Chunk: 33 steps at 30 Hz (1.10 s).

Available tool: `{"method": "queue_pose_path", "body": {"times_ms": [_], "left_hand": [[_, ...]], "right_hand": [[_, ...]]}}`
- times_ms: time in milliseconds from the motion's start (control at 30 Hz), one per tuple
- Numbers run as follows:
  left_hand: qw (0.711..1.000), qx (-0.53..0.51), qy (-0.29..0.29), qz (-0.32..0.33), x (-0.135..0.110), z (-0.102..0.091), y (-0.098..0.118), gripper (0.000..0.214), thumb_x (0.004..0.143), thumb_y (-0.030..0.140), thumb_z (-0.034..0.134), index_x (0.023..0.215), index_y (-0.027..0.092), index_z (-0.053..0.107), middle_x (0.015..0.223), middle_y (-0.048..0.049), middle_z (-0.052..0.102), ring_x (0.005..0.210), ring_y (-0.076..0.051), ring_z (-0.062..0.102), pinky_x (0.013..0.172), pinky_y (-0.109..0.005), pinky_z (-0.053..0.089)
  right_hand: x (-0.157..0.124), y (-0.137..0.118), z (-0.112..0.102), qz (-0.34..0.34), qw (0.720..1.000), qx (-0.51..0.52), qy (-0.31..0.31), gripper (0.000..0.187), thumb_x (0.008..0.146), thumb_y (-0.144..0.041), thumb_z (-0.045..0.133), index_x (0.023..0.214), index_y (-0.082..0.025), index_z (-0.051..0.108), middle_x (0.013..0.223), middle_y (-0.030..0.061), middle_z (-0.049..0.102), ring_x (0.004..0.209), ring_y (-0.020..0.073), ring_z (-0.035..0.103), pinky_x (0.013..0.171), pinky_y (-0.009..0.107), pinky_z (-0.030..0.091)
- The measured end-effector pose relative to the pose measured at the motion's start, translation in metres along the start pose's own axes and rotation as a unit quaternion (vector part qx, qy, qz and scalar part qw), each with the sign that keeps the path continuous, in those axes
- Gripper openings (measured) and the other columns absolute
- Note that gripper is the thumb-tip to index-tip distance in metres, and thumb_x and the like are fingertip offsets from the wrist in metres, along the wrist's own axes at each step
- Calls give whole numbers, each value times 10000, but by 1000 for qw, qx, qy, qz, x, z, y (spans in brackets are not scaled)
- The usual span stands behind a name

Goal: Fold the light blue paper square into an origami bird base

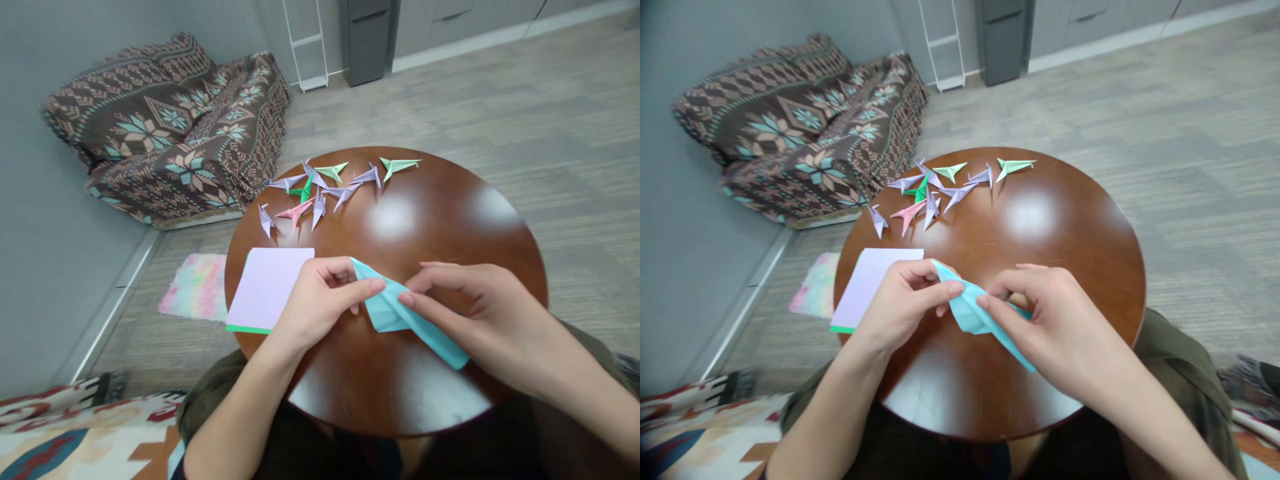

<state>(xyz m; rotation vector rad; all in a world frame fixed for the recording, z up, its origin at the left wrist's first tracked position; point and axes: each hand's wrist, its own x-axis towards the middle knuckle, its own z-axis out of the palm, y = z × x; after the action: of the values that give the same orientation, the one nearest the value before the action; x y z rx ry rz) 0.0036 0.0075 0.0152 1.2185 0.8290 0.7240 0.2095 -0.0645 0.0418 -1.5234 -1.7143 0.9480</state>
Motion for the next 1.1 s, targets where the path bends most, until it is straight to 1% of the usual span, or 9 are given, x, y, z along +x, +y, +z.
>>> {"method": "queue_pose_path", "body": {"times_ms": [100, 233, 367, 467, 633, 700, 867, 967, 1100], "left_hand": [[1000, -2, 3, -2, 0, 0, 1, 173, 747, 265, 924, 770, 157, 790, 680, 13, 729, 560, -77, 570, 554, -194, 447], [999, -32, 1, 2, 0, 1, 2, 129, 744, 208, 923, 769, 166, 804, 705, 17, 756, 628, -82, 632, 627, -175, 498], [997, -72, -34, -16, 0, 3, -1, 115, 760, 193, 914, 848, 185, 840, 796, 4, 806, 739, -115, 721, 736, -189, 561], [996, -66, -48, -26, -2, 5, -2, 137, 759, 218, 919, 871, 175, 853, 831, -22, 825, 757, -145, 745, 742, -215, 581], [999, -39, -33, -17, -3, 6, -1, 145, 767, 264, 916, 867, 176, 859, 848, -41, 837, 757, -174, 759, 726, -239, 589], [999, -30, -32, -17, -3, 5, -1, 149, 771, 279, 913, 864, 175, 860, 859, -48, 840, 760, -183, 762, 729, -250, 590], [999, -33, -23, 2, -2, 3, -7, 144, 796, 300, 891, 867, 177, 865, 880, -57, 842, 782, -189, 756, 761, -265, 579], [999, -45, 0, 12, -1, 2, -9, 128, 803, 303, 884, 819, 179, 857, 831, -48, 829, 755, -172, 732, 760, -264, 561], [996, -81, 41, 25, 1, 2, -4, 88, 792, 268, 887, 770, 192, 847, 834, -38, 825, 747, -149, 712, 783, -260, 554]], "right_hand": [[0, -1, 0, 7, 1000, 15, -9, 312, 971, -386, 642, 755, -216, 787, 688, 9, 713, 632, 163, 621, 611, 301, 414], [0, -1, 0, 17, 999, 28, -15, 291, 966, -386, 642, 782, -219, 795, 722, 16, 731, 653, 174, 645, 614, 306, 421], [1, 0, 1, 13, 1000, 22, 0, 285, 958, -374, 652, 774, -209, 792, 727, 26, 738, 665, 181, 653, 621, 308, 430], [1, 0, 1, 4, 1000, 18, 5, 270, 961, -356, 655, 785, -212, 800, 728, 21, 741, 673, 176, 656, 630, 300, 437], [0, 0, 0, 7, 1000, 18, -2, 262, 972, -363, 654, 829, -203, 805, 748, 28, 748, 681, 181, 661, 628, 302, 437], [-1, -1, 0, 6, 1000, 19, -5, 268, 977, -363, 652, 818, -204, 797, 757, 33, 752, 692, 186, 666, 626, 305, 435], [-1, 0, -1, -19, 1000, 2, -8, 315, 1007, -366, 617, 786, -208, 777, 699, 23, 718, 644, 174, 625, 622, 309, 429], [0, 0, -1, -29, 999, -17, -12, 340, 1023, -375, 598, 787, -202, 771, 691, 25, 720, 638, 174, 617, 645, 317, 433], [0, 1, -1, -36, 999, -21, -13, 341, 1024, -380, 600, 791, -201, 773, 703, 24, 737, 648, 176, 634, 669, 322, 441]]}}
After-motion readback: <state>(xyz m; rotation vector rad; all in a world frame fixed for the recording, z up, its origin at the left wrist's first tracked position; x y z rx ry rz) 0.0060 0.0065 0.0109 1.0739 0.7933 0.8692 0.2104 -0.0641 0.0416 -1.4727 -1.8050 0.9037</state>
